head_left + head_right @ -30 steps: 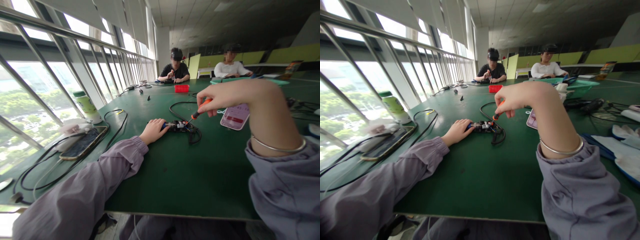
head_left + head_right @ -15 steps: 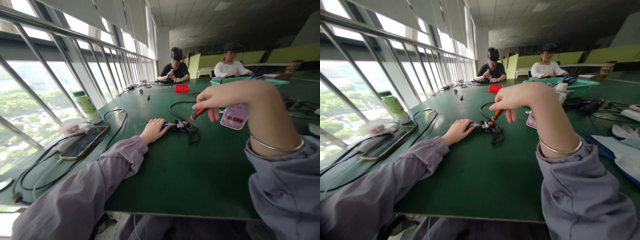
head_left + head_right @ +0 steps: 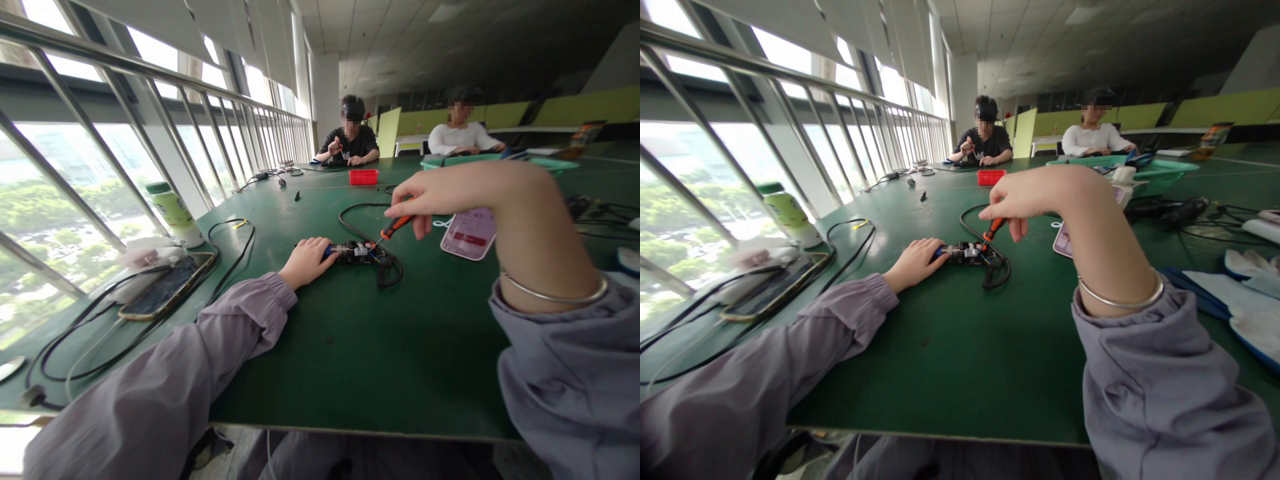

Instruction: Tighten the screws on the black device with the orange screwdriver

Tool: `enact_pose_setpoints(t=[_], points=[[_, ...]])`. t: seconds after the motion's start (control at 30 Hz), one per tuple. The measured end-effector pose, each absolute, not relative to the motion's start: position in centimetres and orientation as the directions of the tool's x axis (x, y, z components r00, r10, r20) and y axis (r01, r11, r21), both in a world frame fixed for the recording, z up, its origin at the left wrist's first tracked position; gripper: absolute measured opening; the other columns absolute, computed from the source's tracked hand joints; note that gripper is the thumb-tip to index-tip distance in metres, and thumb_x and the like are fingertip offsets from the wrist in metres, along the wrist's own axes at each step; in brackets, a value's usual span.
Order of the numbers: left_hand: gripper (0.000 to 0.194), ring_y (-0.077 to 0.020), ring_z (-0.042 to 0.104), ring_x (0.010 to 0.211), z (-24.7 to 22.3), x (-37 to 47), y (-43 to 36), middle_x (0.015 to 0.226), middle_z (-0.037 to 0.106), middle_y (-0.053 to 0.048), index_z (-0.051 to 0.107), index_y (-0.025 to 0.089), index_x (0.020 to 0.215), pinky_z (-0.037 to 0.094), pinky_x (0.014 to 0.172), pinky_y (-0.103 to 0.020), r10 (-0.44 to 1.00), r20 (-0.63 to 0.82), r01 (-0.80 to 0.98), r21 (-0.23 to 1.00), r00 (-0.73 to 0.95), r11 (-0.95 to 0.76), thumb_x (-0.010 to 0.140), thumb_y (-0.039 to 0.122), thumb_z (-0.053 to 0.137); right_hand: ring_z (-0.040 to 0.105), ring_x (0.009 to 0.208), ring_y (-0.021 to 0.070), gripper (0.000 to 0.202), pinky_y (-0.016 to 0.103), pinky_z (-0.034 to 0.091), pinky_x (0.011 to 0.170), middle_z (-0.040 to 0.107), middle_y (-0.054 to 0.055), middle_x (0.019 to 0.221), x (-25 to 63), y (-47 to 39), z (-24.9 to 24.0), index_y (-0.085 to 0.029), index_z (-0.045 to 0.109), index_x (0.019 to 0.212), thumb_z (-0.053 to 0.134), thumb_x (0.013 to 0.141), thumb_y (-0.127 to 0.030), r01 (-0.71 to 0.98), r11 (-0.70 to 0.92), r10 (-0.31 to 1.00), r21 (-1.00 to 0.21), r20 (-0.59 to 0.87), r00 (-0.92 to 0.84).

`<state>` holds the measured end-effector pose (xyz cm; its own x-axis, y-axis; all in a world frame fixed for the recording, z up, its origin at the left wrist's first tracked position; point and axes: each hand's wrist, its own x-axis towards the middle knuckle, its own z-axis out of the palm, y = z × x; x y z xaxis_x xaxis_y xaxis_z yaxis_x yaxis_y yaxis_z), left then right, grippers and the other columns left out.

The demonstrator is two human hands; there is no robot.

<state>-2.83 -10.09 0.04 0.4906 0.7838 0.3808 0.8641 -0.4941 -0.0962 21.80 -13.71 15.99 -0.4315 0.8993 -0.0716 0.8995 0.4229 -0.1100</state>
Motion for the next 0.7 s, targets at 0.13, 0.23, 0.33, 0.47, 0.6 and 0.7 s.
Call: enact_pose_setpoints(t=[0.13, 0.23, 0.33, 0.47, 0.6, 0.7], points=[[0.038, -0.0227, 0.057, 0.094, -0.03, -2.87, -10.04, 0.101, 0.063, -0.008, 0.052, 0.018, 0.106, 0.04, 0.084, -0.036, 0.781, 0.389, 0.863, -0.086, 0.489, -0.498, 0.093, 0.047, 0.031, 0.061, 0.059, 0.0204, 0.033, 0.033, 0.042, 0.055, 0.066, 0.002, 0.061, 22.05, -13.15, 15.81, -0.024, 0.065, 0.079, 0.052, 0.075, -0.053, 0.875, 0.466, 0.878, -0.131, -0.057, -0.476], [0.037, -0.0226, 0.057, 0.094, 0.02, -2.85, -10.06, 0.102, 0.063, -0.008, 0.052, 0.018, 0.106, 0.04, 0.084, -0.036, 0.782, 0.385, 0.862, -0.078, 0.49, -0.501, 0.093, 0.046, 0.032, 0.062, 0.067, 0.0213, 0.025, 0.033, 0.043, 0.056, 0.07, 0.002, 0.078, 22.37, -12.81, 15.89, -0.025, 0.066, 0.084, 0.063, 0.066, -0.042, 0.831, 0.552, 0.834, -0.075, 0.03, -0.551], [0.037, -0.0224, 0.057, 0.094, 0.08, -2.81, -10.11, 0.102, 0.063, -0.008, 0.052, 0.018, 0.106, 0.04, 0.084, -0.035, 0.785, 0.38, 0.863, -0.082, 0.489, -0.499, 0.093, 0.046, 0.032, 0.062, 0.068, 0.0217, 0.024, 0.033, 0.043, 0.057, 0.069, 0.002, 0.08, 22.43, -12.88, 15.92, -0.025, 0.066, 0.083, 0.065, 0.063, -0.039, 0.829, 0.554, 0.832, -0.078, 0.076, -0.549], [0.037, -0.0223, 0.057, 0.094, 0.07, -2.85, -10.07, 0.102, 0.063, -0.008, 0.052, 0.017, 0.105, 0.04, 0.084, -0.035, 0.78, 0.384, 0.862, -0.099, 0.495, -0.498, 0.093, 0.046, 0.032, 0.061, 0.057, 0.0201, 0.03, 0.034, 0.043, 0.055, 0.065, 0.002, 0.059, 22.05, -13.27, 15.77, -0.023, 0.064, 0.073, 0.055, 0.074, -0.052, 0.884, 0.422, 0.894, -0.202, -0.073, -0.443], [0.037, -0.0223, 0.057, 0.095, -0.01, -2.94, -9.96, 0.102, 0.063, -0.008, 0.052, 0.017, 0.105, 0.04, 0.085, -0.035, 0.777, 0.385, 0.86, -0.104, 0.498, -0.5, 0.093, 0.046, 0.032, 0.062, 0.058, 0.0197, 0.027, 0.032, 0.042, 0.055, 0.066, 0.001, 0.061, 21.8, -13.26, 15.75, -0.024, 0.065, 0.075, 0.059, 0.072, -0.051, 0.879, 0.427, 0.893, -0.213, -0.052, -0.446], [0.037, -0.0221, 0.057, 0.095, -0.04, -2.99, -9.94, 0.102, 0.063, -0.008, 0.052, 0.017, 0.105, 0.04, 0.085, -0.035, 0.777, 0.389, 0.861, -0.095, 0.495, -0.5, 0.093, 0.046, 0.032, 0.063, 0.068, 0.021, 0.023, 0.031, 0.042, 0.057, 0.069, 0.001, 0.074, 21.91, -13.08, 15.85, -0.025, 0.066, 0.082, 0.067, 0.065, -0.04, 0.835, 0.536, 0.844, -0.121, 0.047, -0.535]])
